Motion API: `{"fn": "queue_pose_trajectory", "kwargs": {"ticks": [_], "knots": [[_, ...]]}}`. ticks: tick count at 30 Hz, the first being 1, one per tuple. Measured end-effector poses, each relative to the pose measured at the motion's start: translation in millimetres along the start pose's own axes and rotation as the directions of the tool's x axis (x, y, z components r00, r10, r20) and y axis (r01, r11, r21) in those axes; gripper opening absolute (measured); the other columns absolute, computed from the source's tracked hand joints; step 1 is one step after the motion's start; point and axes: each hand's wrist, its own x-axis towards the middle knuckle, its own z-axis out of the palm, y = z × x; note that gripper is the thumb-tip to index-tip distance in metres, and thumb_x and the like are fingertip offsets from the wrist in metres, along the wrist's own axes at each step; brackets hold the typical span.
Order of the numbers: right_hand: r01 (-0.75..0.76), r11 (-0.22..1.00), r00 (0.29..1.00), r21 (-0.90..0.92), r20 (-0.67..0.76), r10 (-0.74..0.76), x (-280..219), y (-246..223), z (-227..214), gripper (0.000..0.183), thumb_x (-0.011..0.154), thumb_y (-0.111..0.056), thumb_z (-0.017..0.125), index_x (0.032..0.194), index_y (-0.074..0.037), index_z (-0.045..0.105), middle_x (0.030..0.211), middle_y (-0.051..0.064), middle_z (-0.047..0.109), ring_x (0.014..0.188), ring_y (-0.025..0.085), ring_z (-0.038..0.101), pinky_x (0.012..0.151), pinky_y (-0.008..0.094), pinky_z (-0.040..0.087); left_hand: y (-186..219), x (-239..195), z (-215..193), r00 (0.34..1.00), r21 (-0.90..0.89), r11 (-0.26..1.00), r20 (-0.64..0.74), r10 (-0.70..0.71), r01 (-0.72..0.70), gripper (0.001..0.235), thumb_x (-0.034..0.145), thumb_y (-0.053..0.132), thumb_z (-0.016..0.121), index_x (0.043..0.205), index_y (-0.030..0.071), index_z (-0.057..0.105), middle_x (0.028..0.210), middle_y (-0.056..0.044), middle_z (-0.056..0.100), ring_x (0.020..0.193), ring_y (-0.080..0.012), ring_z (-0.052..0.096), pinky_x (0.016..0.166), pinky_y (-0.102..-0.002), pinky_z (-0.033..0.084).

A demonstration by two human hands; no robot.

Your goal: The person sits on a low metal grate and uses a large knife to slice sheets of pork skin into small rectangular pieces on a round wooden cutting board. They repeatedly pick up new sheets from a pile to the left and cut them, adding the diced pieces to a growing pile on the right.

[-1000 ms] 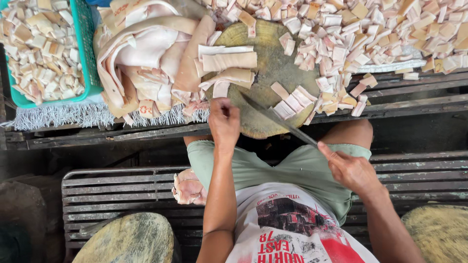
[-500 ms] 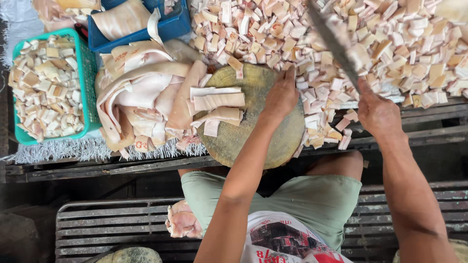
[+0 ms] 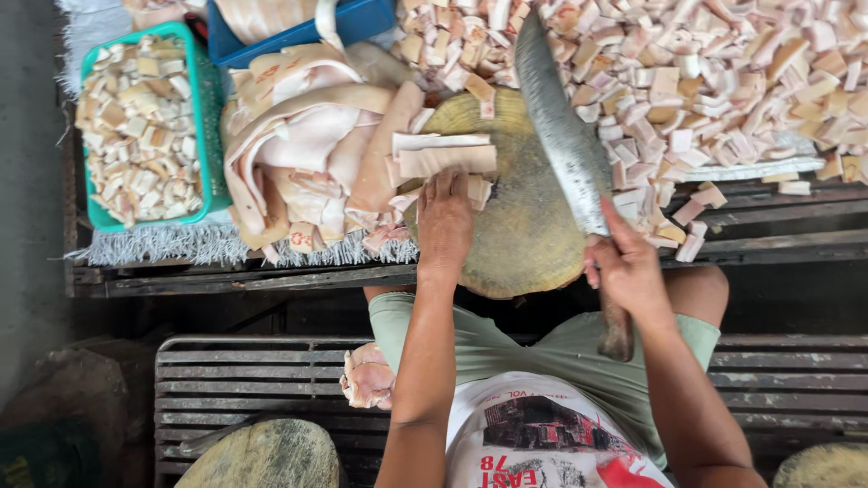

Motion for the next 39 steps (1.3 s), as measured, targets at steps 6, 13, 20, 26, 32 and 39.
{"fn": "queue_pose_trajectory", "kwargs": {"ticks": [6, 13, 20, 26, 32, 39], "knots": [[-0.108, 0.994, 0.990, -0.027, 0.085, 0.110, -9, 11, 49, 0.065, 0.099, 0.001, 0.053, 0.160, -0.015, 0.040, 0.069, 0.004, 0.057, 0.051, 0.012, 0.052, 0.047, 0.029, 0.046, -37, 11, -19, 0.996, -0.037, 0.998, 0.073, -0.056, 0.059, 0.041, 0.089, 0.017, 0.066, 0.129, 0.011, 0.063, 0.128, -0.013, 0.065, 0.120, -0.0366, 0.059, 0.102, -0.051, 0.044], [-0.136, 0.987, 0.991, 0.087, 0.029, 0.134, -35, 15, 60, 0.065, 0.100, 0.000, 0.052, 0.161, -0.015, 0.038, 0.069, 0.006, 0.058, 0.049, 0.013, 0.052, 0.045, 0.029, 0.045, -60, 8, -14, 0.969, -0.276, 0.935, 0.168, -0.183, 0.225, 0.020, 0.095, 0.027, 0.065, 0.105, 0.010, 0.062, 0.103, -0.015, 0.072, 0.104, -0.0387, 0.067, 0.087, -0.057, 0.047], [-0.125, 0.983, 0.990, 0.138, -0.047, 0.132, -49, 24, 52, 0.066, 0.100, 0.000, 0.054, 0.161, -0.015, 0.038, 0.071, 0.007, 0.059, 0.049, 0.015, 0.053, 0.045, 0.030, 0.045, -55, 2, -13, 0.952, -0.458, 0.837, 0.087, -0.293, 0.299, 0.028, 0.104, 0.028, 0.057, 0.113, 0.003, 0.053, 0.092, -0.024, 0.068, 0.091, -0.0467, 0.067, 0.078, -0.056, 0.050], [-0.038, 0.999, 0.995, 0.031, -0.090, 0.040, -76, 13, 30, 0.069, 0.099, 0.001, 0.052, 0.164, -0.014, 0.033, 0.073, 0.006, 0.059, 0.050, 0.013, 0.053, 0.046, 0.028, 0.045, -30, -9, -24, 0.927, -0.883, 0.301, 0.375, -0.007, 0.360, 0.030, 0.109, 0.031, 0.054, 0.113, 0.002, 0.060, 0.096, -0.006, 0.064, 0.087, -0.0200, 0.060, 0.079, -0.034, 0.051], [0.071, 0.969, 0.966, -0.237, -0.227, -0.127, -122, 5, -11, 0.067, 0.102, 0.002, 0.053, 0.165, -0.011, 0.035, 0.075, 0.005, 0.059, 0.057, 0.012, 0.053, 0.052, 0.027, 0.046, 38, -20, 42, 0.825, -0.799, 0.498, 0.506, 0.252, 0.337, 0.029, 0.104, 0.033, 0.062, 0.107, 0.005, 0.066, 0.094, -0.008, 0.065, 0.087, -0.0173, 0.060, 0.079, -0.031, 0.051], [0.050, 0.629, 0.964, -0.775, -0.128, -0.235, -133, 15, -39, 0.066, 0.094, -0.005, 0.063, 0.158, -0.012, 0.046, 0.069, 0.020, 0.064, 0.061, 0.035, 0.067, 0.061, 0.047, 0.052, 58, -28, 32, 0.869, -0.528, 0.833, 0.478, 0.129, 0.167, 0.038, 0.081, 0.031, 0.081, 0.105, 0.004, 0.070, 0.105, -0.018, 0.073, 0.100, -0.0348, 0.070, 0.085, -0.043, 0.054]]}}
